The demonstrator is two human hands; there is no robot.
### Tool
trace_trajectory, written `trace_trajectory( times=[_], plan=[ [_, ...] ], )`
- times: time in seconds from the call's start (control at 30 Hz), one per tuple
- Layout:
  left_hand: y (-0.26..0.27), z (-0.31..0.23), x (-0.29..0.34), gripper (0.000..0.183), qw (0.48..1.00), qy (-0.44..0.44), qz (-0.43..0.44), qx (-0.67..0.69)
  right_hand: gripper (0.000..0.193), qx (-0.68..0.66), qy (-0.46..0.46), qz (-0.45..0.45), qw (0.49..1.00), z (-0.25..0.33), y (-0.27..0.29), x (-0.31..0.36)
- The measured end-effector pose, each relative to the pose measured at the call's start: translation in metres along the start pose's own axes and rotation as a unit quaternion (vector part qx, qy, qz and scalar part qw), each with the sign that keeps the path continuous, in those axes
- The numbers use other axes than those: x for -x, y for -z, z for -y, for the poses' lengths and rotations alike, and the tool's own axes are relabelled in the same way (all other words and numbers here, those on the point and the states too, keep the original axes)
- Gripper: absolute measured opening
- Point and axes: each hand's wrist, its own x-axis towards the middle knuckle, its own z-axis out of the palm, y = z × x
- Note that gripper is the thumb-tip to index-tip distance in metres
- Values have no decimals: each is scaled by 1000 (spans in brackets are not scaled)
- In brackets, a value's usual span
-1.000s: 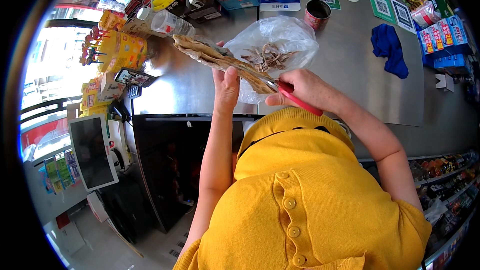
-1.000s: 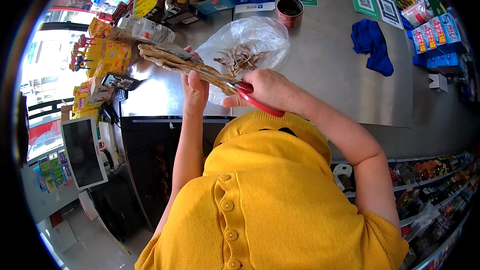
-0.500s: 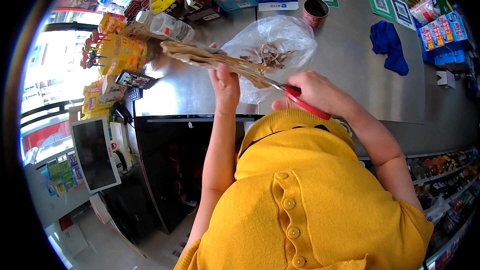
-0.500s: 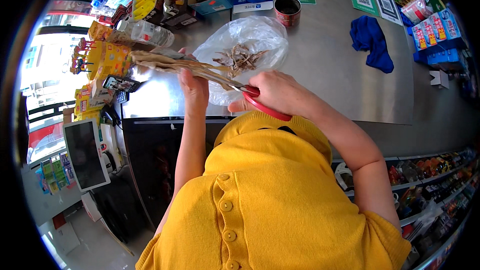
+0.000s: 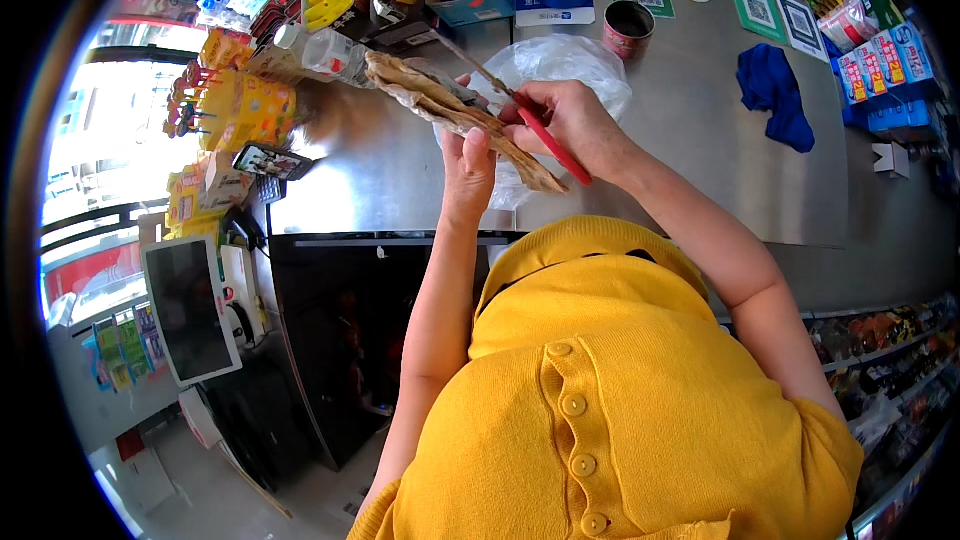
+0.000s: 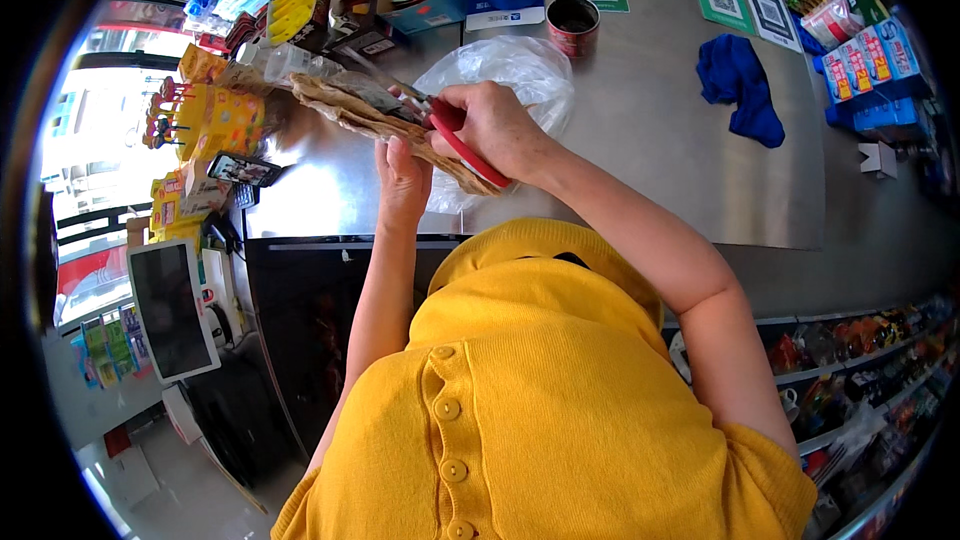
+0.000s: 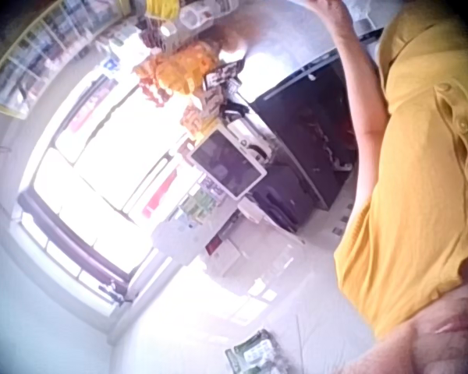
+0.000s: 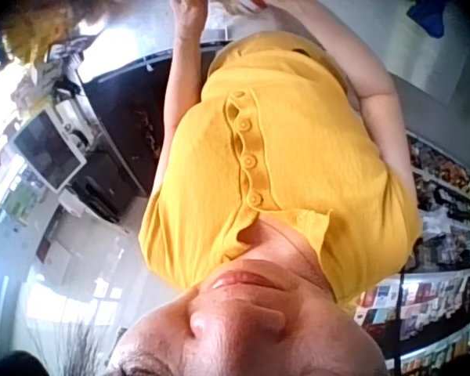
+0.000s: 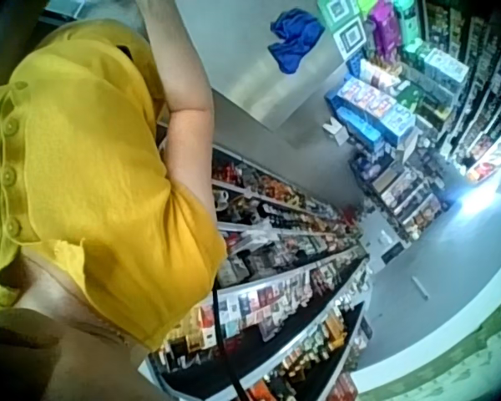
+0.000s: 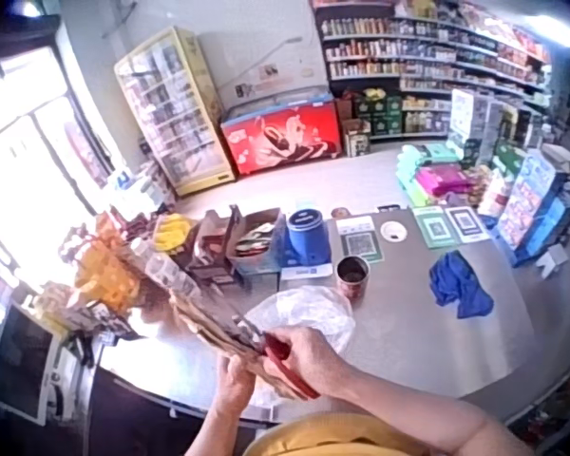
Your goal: The person uses red-handled scissors to cut a large piece of dried fish into smaller strips. They hold the fish with their left hand and cut with their right hand, placing the cut pieces into a clear plastic bag on the counter. The person occasionally adjusts the fish to access different sections for cutting.
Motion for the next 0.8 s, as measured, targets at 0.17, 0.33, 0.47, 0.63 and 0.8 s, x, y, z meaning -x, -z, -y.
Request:
trace_trajectory(
  times=[0.17,0.33,0.47,0.63,0.8],
  plan=[
    [9,-1,-2,75,999,5,39,-24,21,33,50,55,997,-5,5,-16],
    [14,-4,-4,77,992,76,16,-103,20,165,156,-52,972,-19,19,-31],
    [23,-12,1,84,994,109,-16,-19,19,147,115,-94,978,-34,37,-40],
    [28,-17,0,85,995,96,-21,21,19,134,104,-138,976,-42,20,-34],
    [28,-14,-3,87,993,79,-17,89,21,21,-27,-146,989,-66,5,-35]
  ],
)
